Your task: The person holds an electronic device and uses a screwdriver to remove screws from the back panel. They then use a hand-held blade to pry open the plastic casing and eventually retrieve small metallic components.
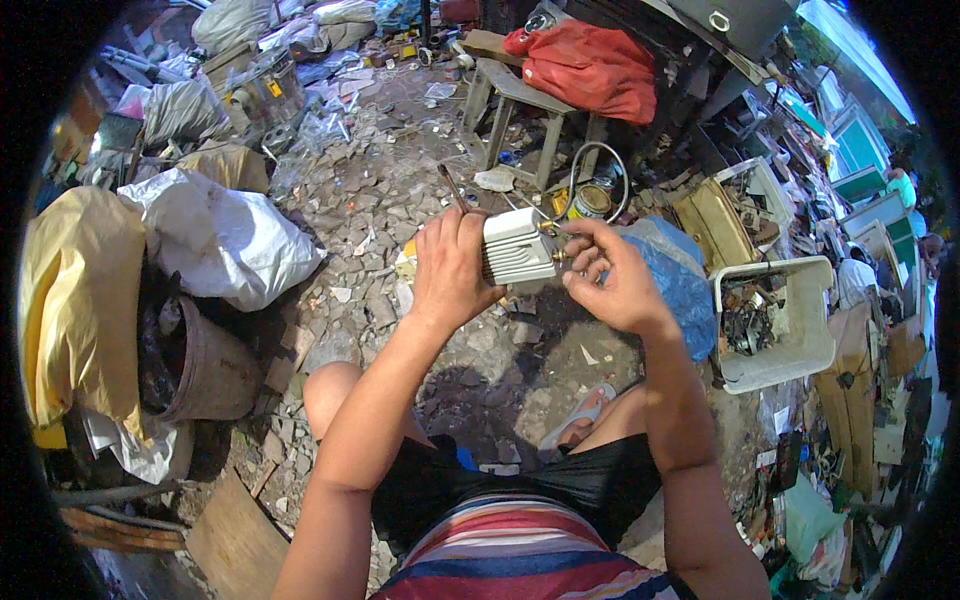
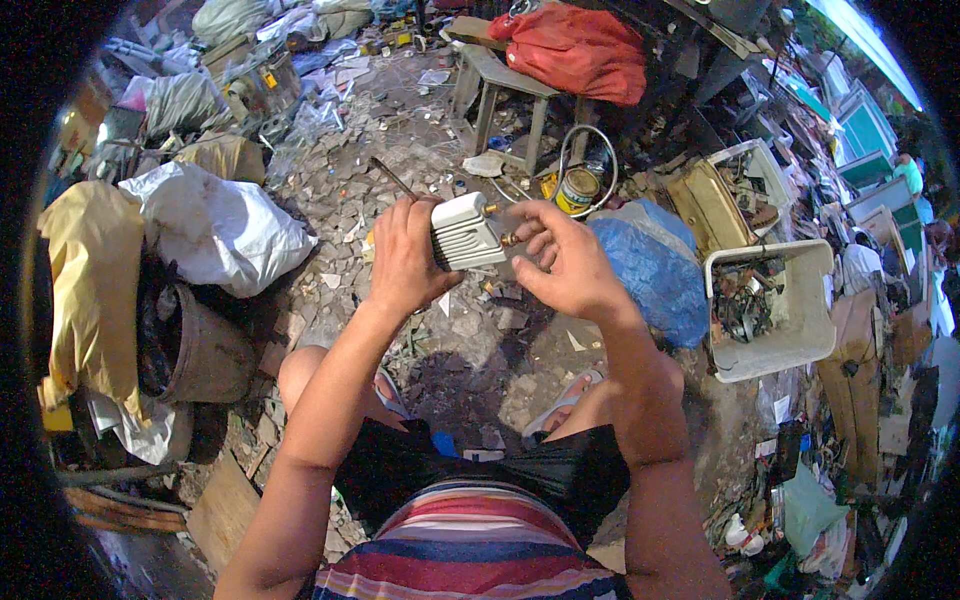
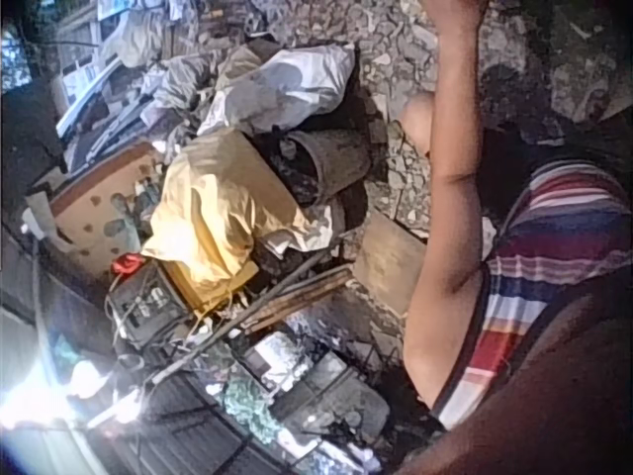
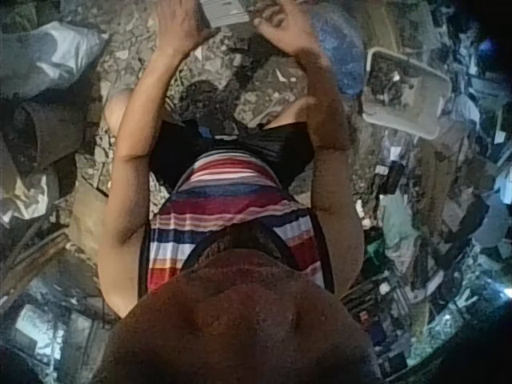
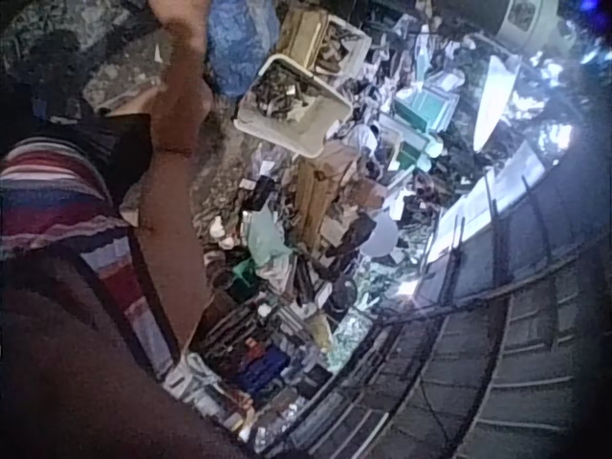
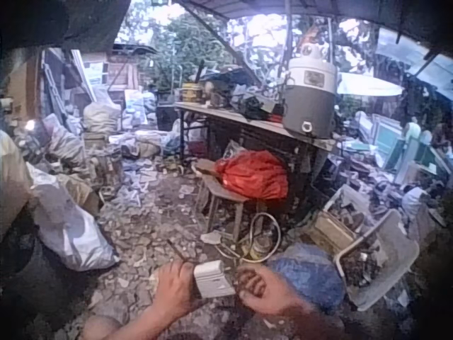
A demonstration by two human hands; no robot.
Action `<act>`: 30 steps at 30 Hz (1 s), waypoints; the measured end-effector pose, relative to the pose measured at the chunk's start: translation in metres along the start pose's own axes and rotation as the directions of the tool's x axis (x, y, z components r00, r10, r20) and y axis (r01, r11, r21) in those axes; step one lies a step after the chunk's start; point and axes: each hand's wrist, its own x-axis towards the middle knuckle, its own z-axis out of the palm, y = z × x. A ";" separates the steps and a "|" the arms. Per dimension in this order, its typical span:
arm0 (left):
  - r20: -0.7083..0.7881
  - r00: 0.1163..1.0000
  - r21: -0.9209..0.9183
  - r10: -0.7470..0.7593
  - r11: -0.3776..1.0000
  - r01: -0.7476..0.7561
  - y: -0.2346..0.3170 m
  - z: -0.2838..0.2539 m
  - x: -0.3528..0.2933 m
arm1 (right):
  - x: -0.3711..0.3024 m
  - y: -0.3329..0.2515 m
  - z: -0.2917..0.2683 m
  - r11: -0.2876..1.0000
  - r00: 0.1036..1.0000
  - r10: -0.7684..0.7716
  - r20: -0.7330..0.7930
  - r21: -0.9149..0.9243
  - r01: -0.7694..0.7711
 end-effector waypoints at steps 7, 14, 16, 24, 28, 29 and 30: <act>-0.003 1.000 0.011 -0.005 1.000 0.005 0.000 -0.001 -0.001 | 0.004 -0.005 0.000 0.991 0.993 0.100 0.060 -0.100 -0.093; 0.003 1.000 0.017 0.009 1.000 -0.009 0.000 -0.003 -0.001 | 0.006 -0.013 0.001 0.953 0.967 0.248 0.054 -0.196 -0.233; 0.000 1.000 0.019 0.004 1.000 -0.004 0.000 0.000 -0.001 | 0.005 -0.007 0.002 0.993 0.998 0.052 0.040 -0.107 -0.048; -0.004 1.000 0.014 0.007 1.000 -0.007 -0.001 0.000 -0.002 | 0.005 -0.017 0.002 0.978 0.986 0.162 0.032 -0.137 -0.157; -0.009 1.000 0.006 0.006 1.000 -0.005 0.000 0.001 -0.001 | 0.005 -0.006 -0.002 0.967 0.984 -0.175 0.026 -0.183 0.176; -0.005 1.000 0.006 0.004 1.000 -0.004 0.001 0.000 0.000 | 0.006 -0.005 -0.003 0.948 0.970 -0.239 0.035 -0.208 0.241; -0.004 1.000 0.004 0.002 1.000 -0.002 0.001 0.000 0.000 | 0.004 -0.006 -0.002 0.981 0.988 -0.156 0.000 -0.115 0.155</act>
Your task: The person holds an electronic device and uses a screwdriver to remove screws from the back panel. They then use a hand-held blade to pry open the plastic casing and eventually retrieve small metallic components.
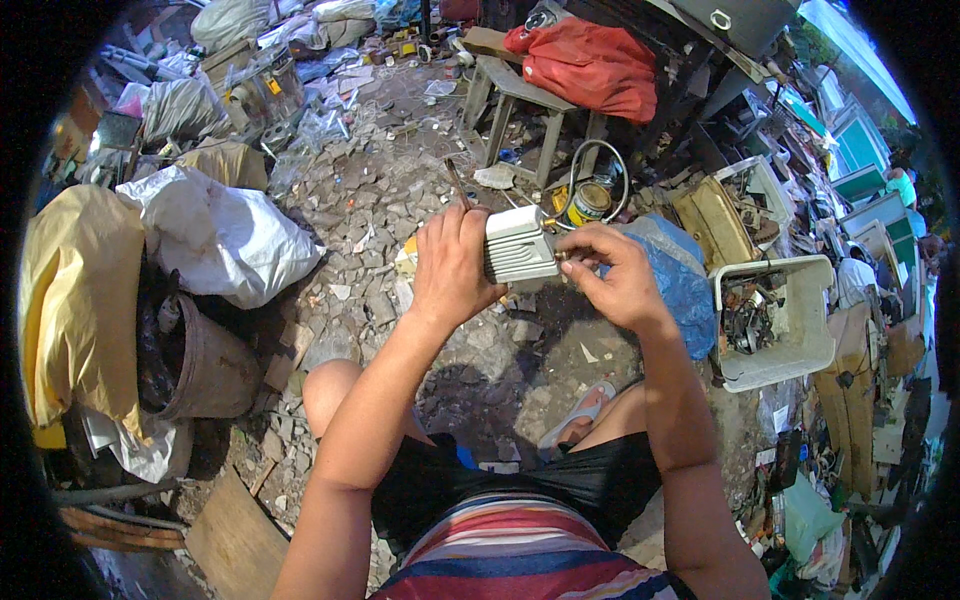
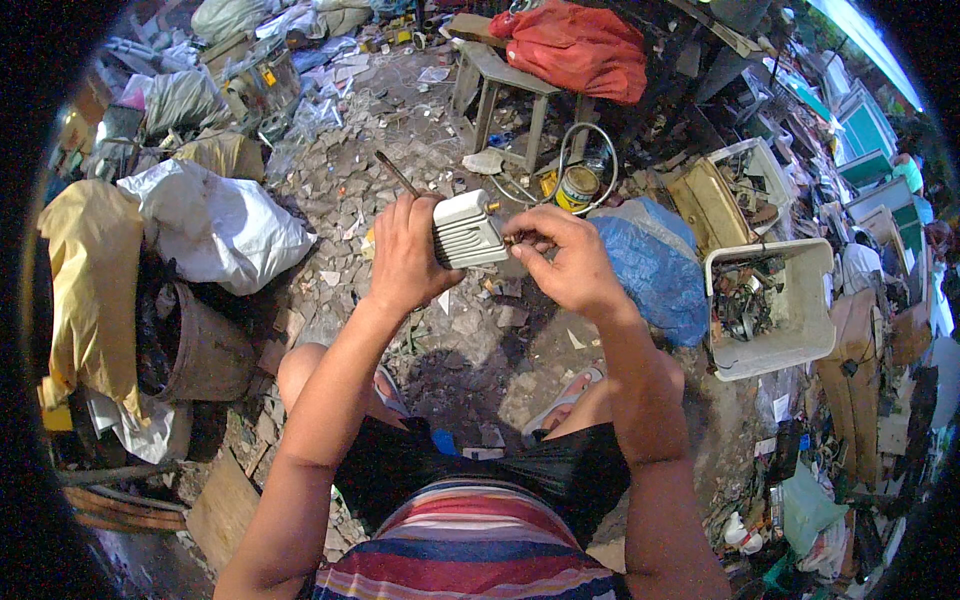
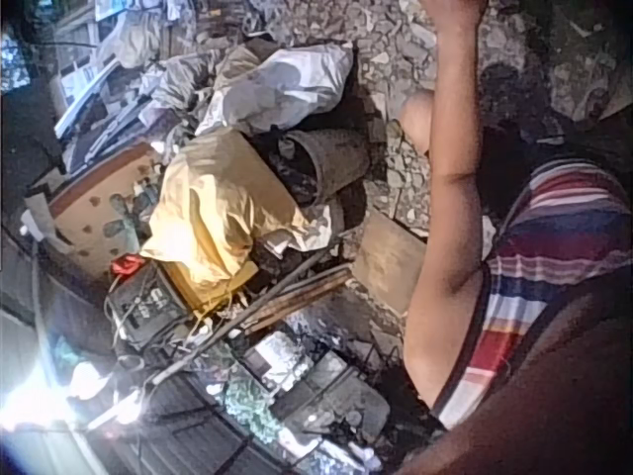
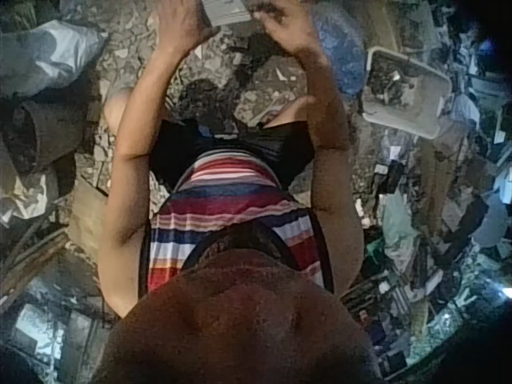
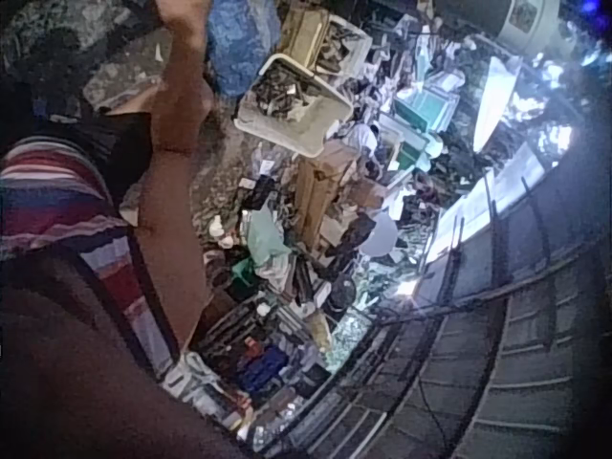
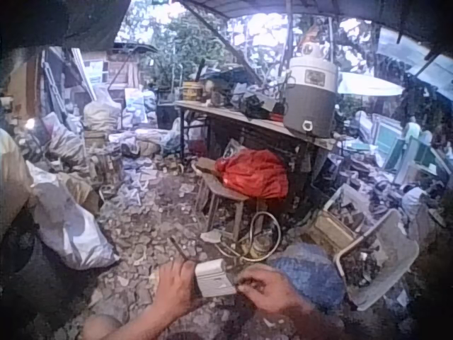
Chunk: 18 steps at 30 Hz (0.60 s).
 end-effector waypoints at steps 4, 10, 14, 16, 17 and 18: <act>0.006 1.000 0.016 0.000 1.000 0.000 -0.002 -0.001 -0.002 | 0.001 -0.009 -0.001 0.937 0.941 0.333 0.056 0.095 -0.337; 0.011 1.000 0.020 0.010 1.000 -0.010 -0.002 0.000 -0.002 | -0.002 -0.004 0.006 0.985 0.986 0.160 -0.040 0.074 -0.157; 0.018 1.000 0.023 0.009 1.000 -0.009 -0.002 -0.002 -0.003 | 0.000 -0.002 0.002 0.941 0.938 0.337 0.080 -0.010 -0.338; 0.026 1.000 0.019 0.006 1.000 -0.007 -0.002 -0.002 -0.003 | -0.001 -0.003 0.002 0.976 0.973 0.218 0.071 -0.008 -0.218; 0.032 0.999 0.016 0.006 1.000 -0.006 -0.001 -0.001 -0.002 | -0.001 -0.003 0.001 0.987 0.985 0.159 0.066 -0.008 -0.159; 0.034 0.999 0.014 0.000 1.000 -0.001 -0.001 0.000 -0.001 | -0.001 -0.002 0.002 0.994 0.993 0.110 0.033 0.015 -0.111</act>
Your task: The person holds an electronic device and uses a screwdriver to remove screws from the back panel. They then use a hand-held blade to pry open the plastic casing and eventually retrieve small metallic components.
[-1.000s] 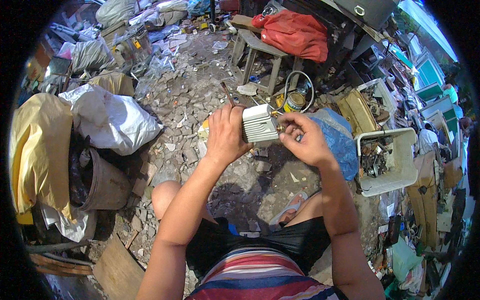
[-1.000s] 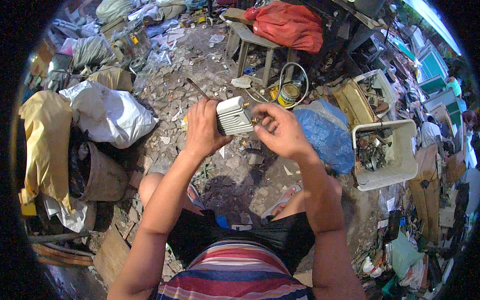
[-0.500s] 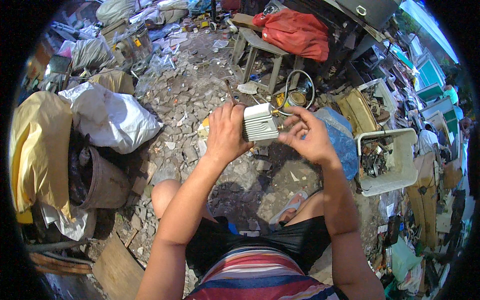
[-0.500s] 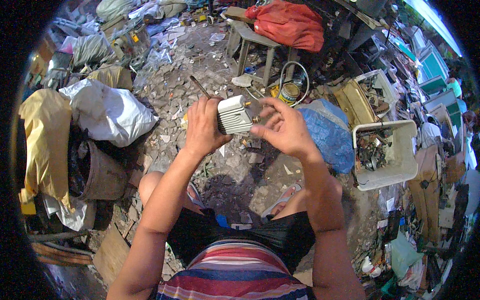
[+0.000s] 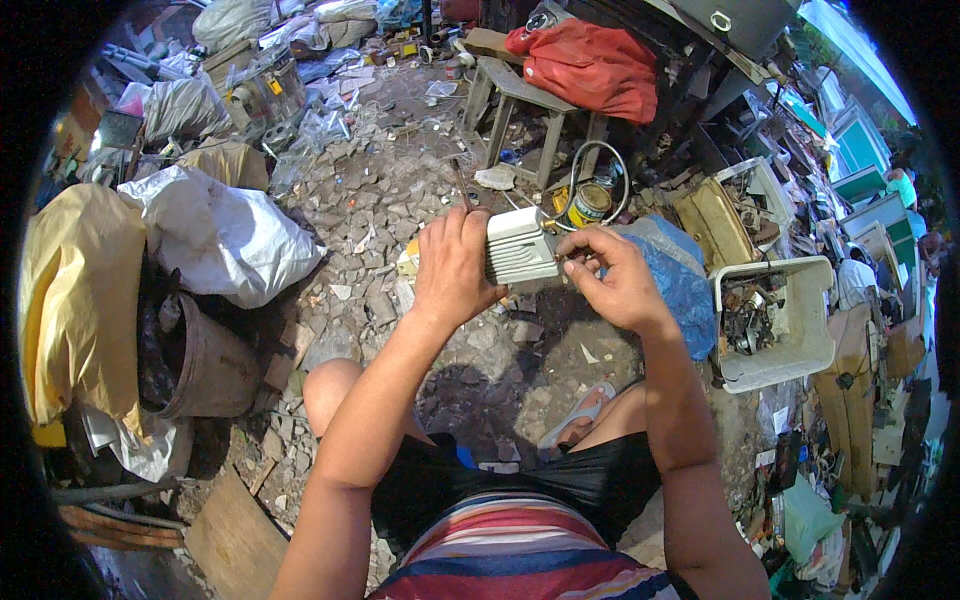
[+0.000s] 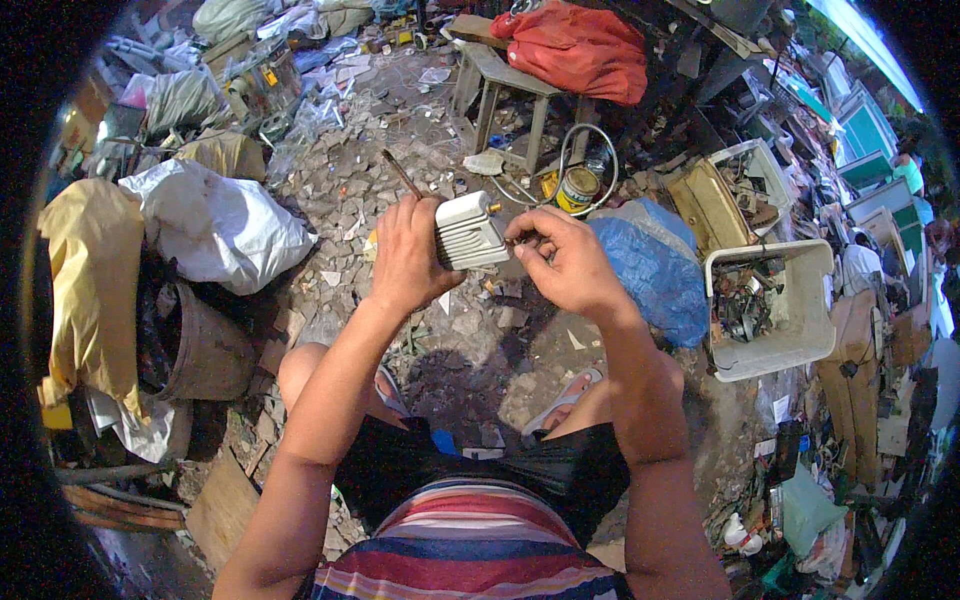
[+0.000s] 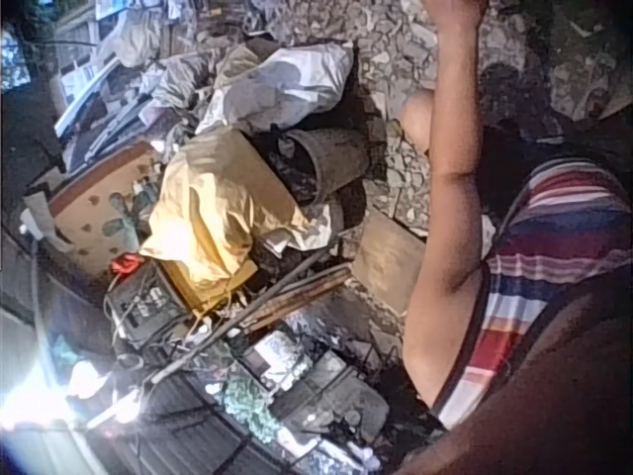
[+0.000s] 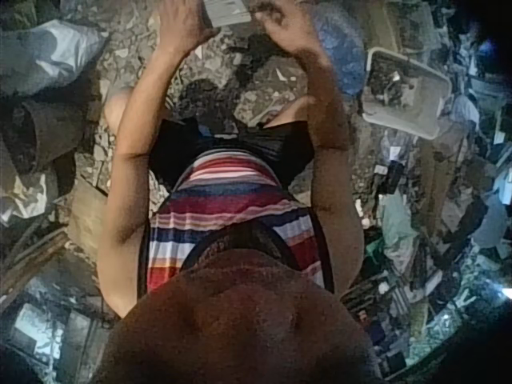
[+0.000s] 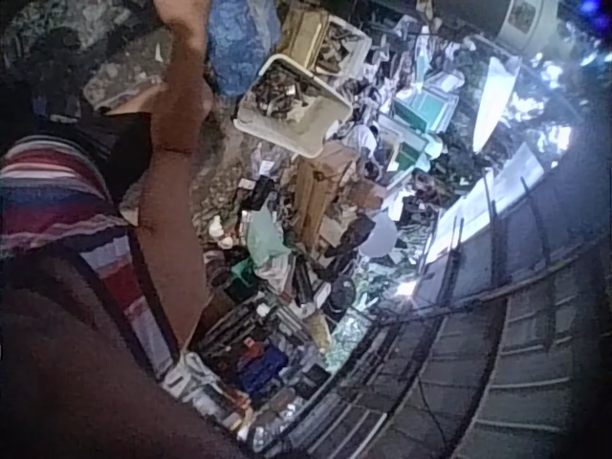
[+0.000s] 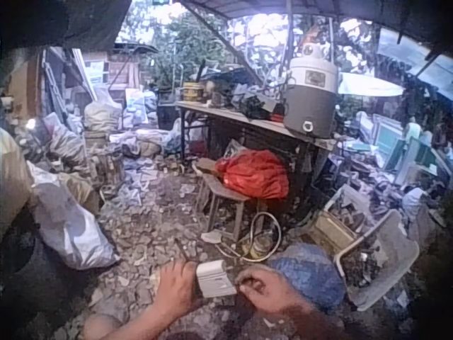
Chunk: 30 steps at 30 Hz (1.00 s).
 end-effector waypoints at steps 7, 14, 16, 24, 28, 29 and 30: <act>0.019 1.000 0.007 -0.016 1.000 0.015 0.001 -0.003 -0.001 | 0.001 -0.006 -0.002 0.975 0.973 0.222 0.061 -0.041 -0.220; -0.002 1.000 0.005 -0.004 1.000 0.004 -0.001 -0.001 -0.002 | -0.002 -0.013 -0.001 0.984 0.990 0.136 0.035 0.108 -0.139; 0.007 1.000 0.005 -0.010 1.000 0.010 -0.001 -0.001 -0.002 | 0.004 -0.009 -0.002 0.956 0.952 0.293 0.088 -0.032 -0.291; 0.011 1.000 0.025 -0.026 0.999 0.026 -0.001 0.000 -0.002 | 0.001 -0.003 0.003 0.990 0.992 0.127 -0.017 0.071 -0.125; 0.007 1.000 0.023 -0.011 1.000 0.011 -0.001 -0.001 -0.002 | 0.001 -0.007 -0.002 0.980 0.980 0.197 0.044 -0.018 -0.196; 0.006 1.000 0.023 -0.006 1.000 0.006 -0.001 -0.001 -0.002 | 0.001 -0.007 -0.001 0.992 0.991 0.128 0.041 -0.008 -0.127; 0.008 1.000 0.021 -0.012 1.000 0.012 -0.002 -0.001 -0.003 | 0.002 -0.004 -0.002 0.999 1.000 0.020 0.005 -0.028 -0.020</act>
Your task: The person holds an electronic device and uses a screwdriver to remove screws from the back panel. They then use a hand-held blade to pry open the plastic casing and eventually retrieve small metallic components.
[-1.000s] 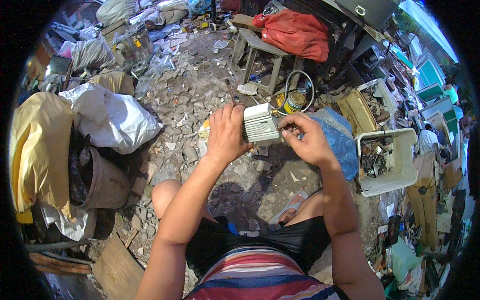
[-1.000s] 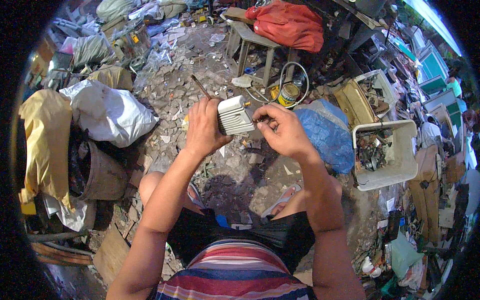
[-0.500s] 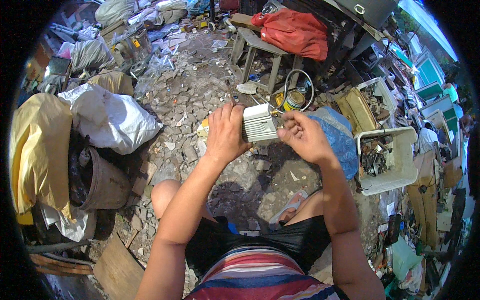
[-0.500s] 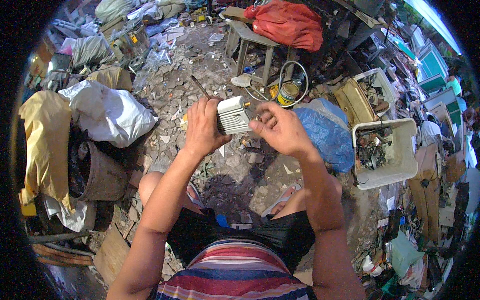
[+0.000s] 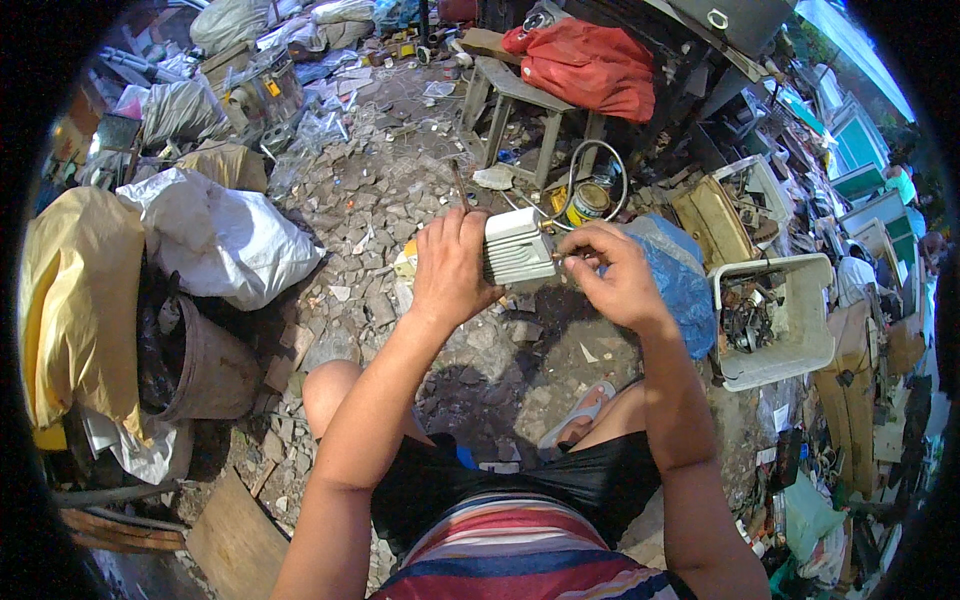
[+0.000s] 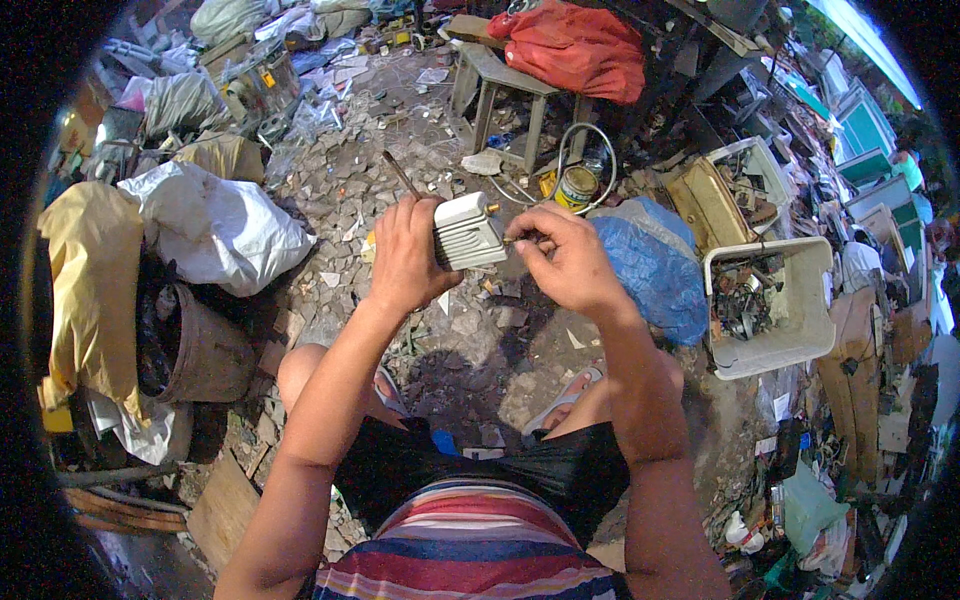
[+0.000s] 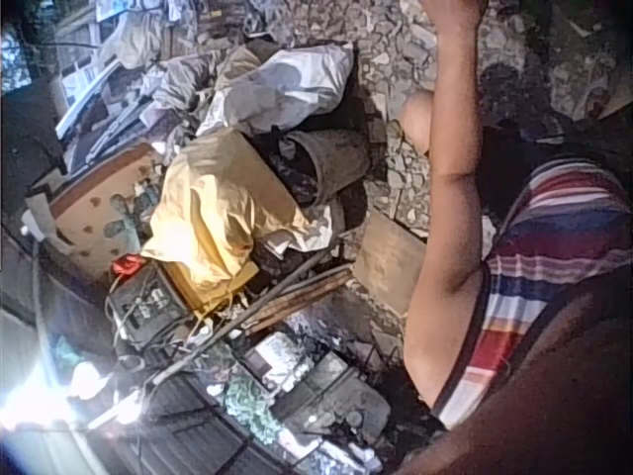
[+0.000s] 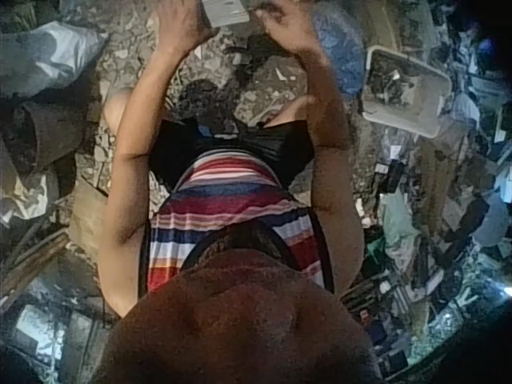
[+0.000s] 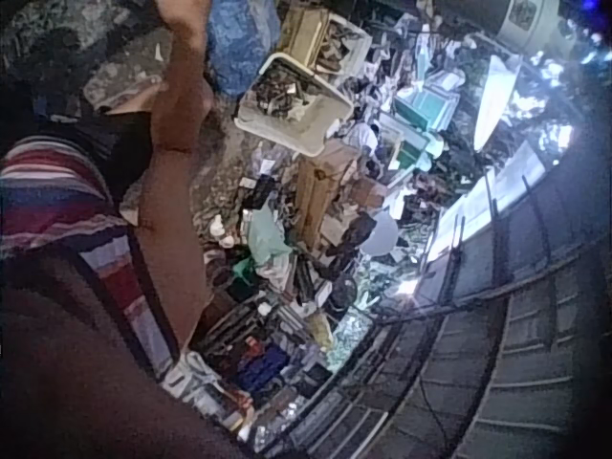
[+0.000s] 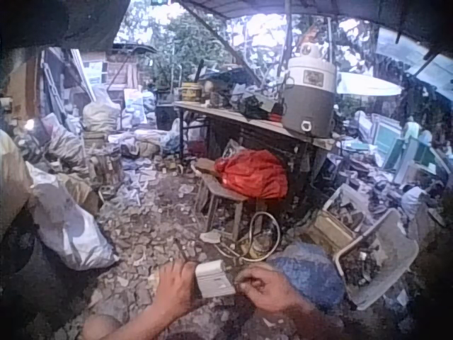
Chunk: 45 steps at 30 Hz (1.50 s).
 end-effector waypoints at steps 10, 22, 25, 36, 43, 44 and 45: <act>0.037 0.999 -0.029 0.010 1.000 -0.009 0.003 0.004 0.001 | 0.008 0.037 -0.007 0.488 0.916 0.400 -0.024 0.852 -0.191; 0.131 0.989 -0.057 0.072 0.996 -0.065 0.004 0.007 -0.003 | 0.001 0.027 0.022 0.999 0.972 0.022 -0.236 -0.039 -0.032; 0.178 0.982 -0.009 0.069 0.998 -0.068 -0.001 0.006 -0.005 | 0.004 0.034 0.028 0.989 0.979 0.107 -0.174 0.120 -0.087; 0.313 0.945 -0.143 0.092 0.989 -0.049 -0.001 -0.008 -0.001 | 0.000 0.012 0.013 0.898 0.926 -0.367 -0.092 -0.293 0.327; 0.439 0.883 -0.263 0.164 0.964 -0.047 -0.004 -0.010 0.000 | -0.009 0.014 0.011 0.862 0.902 -0.432 -0.012 -0.300 0.409; 0.426 0.886 -0.286 0.185 0.956 -0.062 -0.003 -0.007 0.000 | -0.011 0.014 0.006 0.856 0.900 -0.436 0.010 -0.306 0.418; 0.423 0.887 -0.262 0.185 0.962 -0.075 -0.001 -0.005 -0.001 | -0.013 0.013 0.002 0.849 0.898 -0.440 0.033 -0.312 0.427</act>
